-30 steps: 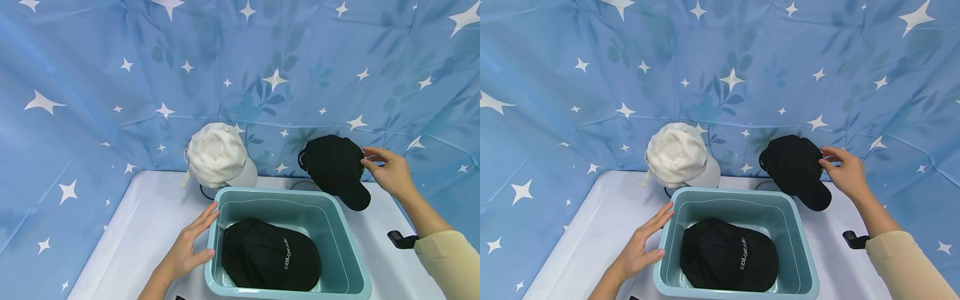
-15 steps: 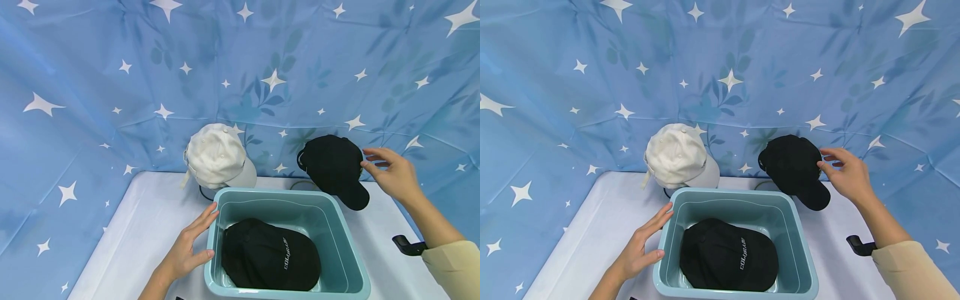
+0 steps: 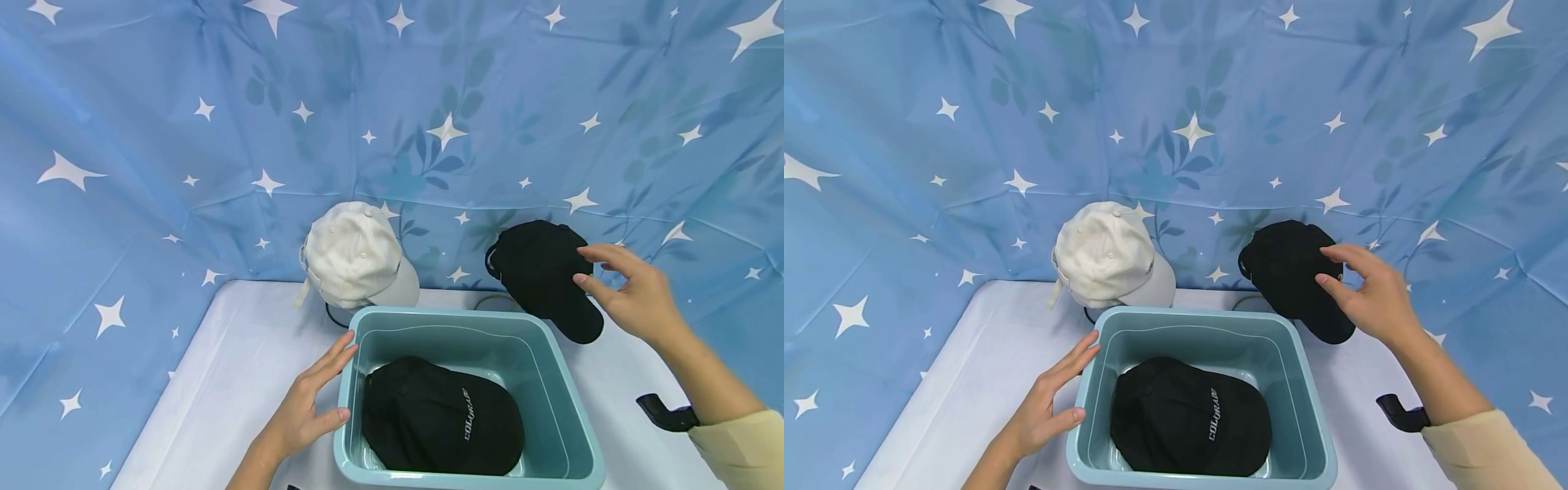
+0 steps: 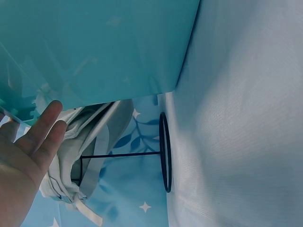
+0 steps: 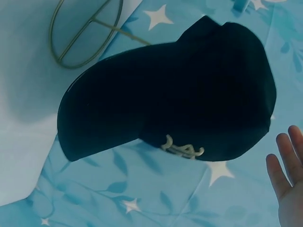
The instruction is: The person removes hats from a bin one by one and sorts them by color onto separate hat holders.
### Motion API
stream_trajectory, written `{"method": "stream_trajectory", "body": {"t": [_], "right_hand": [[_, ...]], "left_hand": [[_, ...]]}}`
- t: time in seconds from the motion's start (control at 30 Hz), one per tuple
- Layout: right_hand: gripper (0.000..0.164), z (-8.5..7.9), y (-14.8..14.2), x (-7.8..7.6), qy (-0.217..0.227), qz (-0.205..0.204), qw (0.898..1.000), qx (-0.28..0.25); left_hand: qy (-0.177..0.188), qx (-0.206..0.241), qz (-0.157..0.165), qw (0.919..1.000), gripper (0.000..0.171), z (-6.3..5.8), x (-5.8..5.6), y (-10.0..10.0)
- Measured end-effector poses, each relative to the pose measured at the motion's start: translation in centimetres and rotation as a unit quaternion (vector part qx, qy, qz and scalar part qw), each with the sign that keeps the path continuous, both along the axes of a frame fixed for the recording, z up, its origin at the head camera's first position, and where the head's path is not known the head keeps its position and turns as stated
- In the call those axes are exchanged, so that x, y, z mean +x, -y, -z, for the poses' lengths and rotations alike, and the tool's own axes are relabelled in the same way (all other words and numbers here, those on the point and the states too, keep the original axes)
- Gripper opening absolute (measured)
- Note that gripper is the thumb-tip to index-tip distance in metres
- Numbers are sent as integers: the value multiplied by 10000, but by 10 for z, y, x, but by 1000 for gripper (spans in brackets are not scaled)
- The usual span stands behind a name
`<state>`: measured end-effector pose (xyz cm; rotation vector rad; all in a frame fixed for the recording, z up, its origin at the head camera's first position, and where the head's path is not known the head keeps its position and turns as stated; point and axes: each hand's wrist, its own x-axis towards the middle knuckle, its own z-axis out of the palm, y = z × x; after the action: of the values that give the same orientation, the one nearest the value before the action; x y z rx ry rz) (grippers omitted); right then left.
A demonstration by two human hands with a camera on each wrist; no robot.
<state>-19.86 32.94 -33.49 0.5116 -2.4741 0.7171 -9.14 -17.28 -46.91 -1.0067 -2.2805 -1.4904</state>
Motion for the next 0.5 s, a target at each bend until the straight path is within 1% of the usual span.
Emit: {"method": "stream_trajectory", "body": {"t": [0.23, 0.4, 0.5], "right_hand": [[55, -2, 10, 9, -225, -113, 9997, 42], [58, -4, 19, 17, -310, -386, 9988, 2], [60, -4, 25, 21, -342, -556, 9979, 16]], "left_hand": [[-45, -8, -18, 10000, 77, 0, 0, -1], [-85, -12, -41, 10000, 78, 1, 0, -1], [-49, -11, -46, 10000, 77, 0, 0, -1]]}}
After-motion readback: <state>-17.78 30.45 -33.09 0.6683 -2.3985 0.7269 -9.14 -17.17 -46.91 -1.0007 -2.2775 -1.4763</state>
